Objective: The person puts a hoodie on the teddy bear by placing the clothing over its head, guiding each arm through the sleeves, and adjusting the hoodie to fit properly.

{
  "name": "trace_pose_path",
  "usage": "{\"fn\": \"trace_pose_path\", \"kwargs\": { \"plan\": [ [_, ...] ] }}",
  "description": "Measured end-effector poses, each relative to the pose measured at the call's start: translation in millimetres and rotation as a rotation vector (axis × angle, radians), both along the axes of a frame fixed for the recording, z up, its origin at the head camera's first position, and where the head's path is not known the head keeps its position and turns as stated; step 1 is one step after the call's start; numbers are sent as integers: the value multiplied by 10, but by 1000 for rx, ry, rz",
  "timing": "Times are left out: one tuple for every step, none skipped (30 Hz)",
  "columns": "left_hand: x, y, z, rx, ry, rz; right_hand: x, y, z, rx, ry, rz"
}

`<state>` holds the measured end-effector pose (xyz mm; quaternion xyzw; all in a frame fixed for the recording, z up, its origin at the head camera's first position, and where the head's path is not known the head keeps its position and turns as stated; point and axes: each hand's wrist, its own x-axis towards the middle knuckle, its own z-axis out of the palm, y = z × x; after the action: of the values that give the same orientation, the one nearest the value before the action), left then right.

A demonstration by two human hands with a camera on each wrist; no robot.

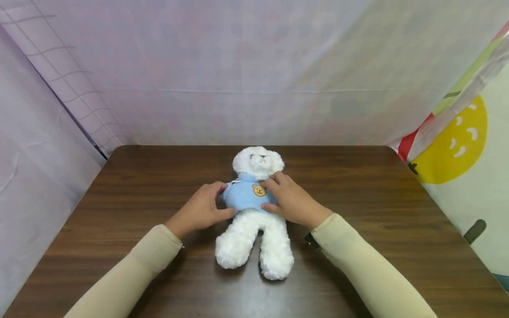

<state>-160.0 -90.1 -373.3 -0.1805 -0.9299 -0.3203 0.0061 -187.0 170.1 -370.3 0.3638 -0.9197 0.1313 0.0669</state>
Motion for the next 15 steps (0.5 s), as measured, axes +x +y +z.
{"fn": "trace_pose_path", "kwargs": {
  "plan": [
    [-2,17,-4,1,-13,13,0,-2,-2,0,-3,1],
    [-5,35,-10,2,-20,26,0,-4,-3,0,-6,2],
    [-9,54,-18,4,-19,39,0,-6,-4,2,-8,2],
    [-16,75,-26,5,-13,51,1,-9,-4,2,-9,4],
    [-23,94,-35,2,0,62,3,-12,-3,0,-10,7],
    [-30,113,-42,-5,15,74,4,-15,-1,2,-10,9],
    [-37,128,-47,-12,33,83,6,-18,1,-1,-6,13],
    [-41,141,-50,-19,51,88,7,-20,2,0,-2,15],
    [-48,149,-55,-31,69,95,9,-22,5,1,3,16],
    [-51,155,-58,-47,85,102,13,-24,8,0,6,20],
    [-54,156,-61,-62,100,107,15,-24,10,4,10,20],
    [-55,155,-63,-73,113,108,20,-24,14,10,15,19],
    [-55,152,-66,-82,126,108,24,-24,18,11,17,18],
    [-56,149,-69,-88,139,106,29,-24,21,16,17,15],
    [-59,146,-74,-96,154,104,33,-24,23,18,17,12]
  ]
}}
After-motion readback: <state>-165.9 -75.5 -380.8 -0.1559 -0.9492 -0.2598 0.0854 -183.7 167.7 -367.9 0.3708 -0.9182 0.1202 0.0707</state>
